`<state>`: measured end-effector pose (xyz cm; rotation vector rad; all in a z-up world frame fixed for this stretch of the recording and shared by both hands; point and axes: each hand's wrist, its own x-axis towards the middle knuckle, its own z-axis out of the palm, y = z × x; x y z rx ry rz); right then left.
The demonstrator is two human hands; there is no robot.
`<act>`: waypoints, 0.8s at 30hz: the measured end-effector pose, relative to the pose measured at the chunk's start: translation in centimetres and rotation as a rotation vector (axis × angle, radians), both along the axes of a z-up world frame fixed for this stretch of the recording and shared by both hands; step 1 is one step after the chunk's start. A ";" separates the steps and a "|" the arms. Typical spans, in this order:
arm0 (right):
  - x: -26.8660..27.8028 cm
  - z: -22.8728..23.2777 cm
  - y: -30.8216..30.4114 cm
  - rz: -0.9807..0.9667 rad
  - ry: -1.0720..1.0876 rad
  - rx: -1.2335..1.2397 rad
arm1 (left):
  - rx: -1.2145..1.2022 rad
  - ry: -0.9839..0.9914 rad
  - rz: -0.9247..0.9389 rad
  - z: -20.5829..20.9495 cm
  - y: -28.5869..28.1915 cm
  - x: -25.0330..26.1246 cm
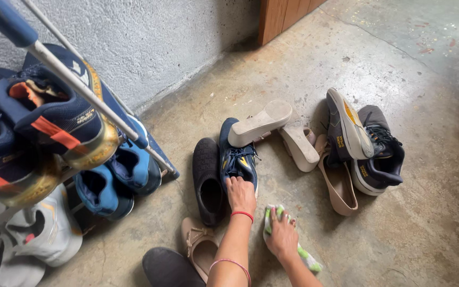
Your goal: The person wipes several pairs of shoes with a cloth, cleaning the uppers and soles. After wiping each shoe, the person places it on a nearby metal shoe rack.
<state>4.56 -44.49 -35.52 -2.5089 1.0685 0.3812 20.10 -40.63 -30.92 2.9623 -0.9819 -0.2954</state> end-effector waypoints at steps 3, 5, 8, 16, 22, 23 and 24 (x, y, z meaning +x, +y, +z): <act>1.1 1.1 -0.9 0.050 -0.211 -0.173 | -0.055 -0.170 -0.055 -2.6 0.5 -0.4; 2.2 2.4 -1.5 0.024 -0.222 -0.183 | -0.131 -0.143 -0.064 -3.4 1.1 -0.5; 3.0 4.7 -1.7 0.028 -0.175 -0.179 | -0.256 -0.169 -0.086 -2.8 2.1 -0.8; 2.6 10.9 -0.5 0.019 -0.352 -0.109 | -0.381 0.055 -0.123 4.0 5.9 -3.3; 1.9 18.2 2.3 0.096 -0.353 -0.070 | -0.311 -0.010 -0.115 8.9 10.2 -4.9; 1.5 19.4 3.2 0.101 -0.329 -0.042 | -0.295 -0.025 -0.119 10.0 10.9 -5.2; 1.2 20.4 3.9 0.106 -0.305 -0.015 | -0.295 -0.047 -0.121 11.2 11.3 -5.5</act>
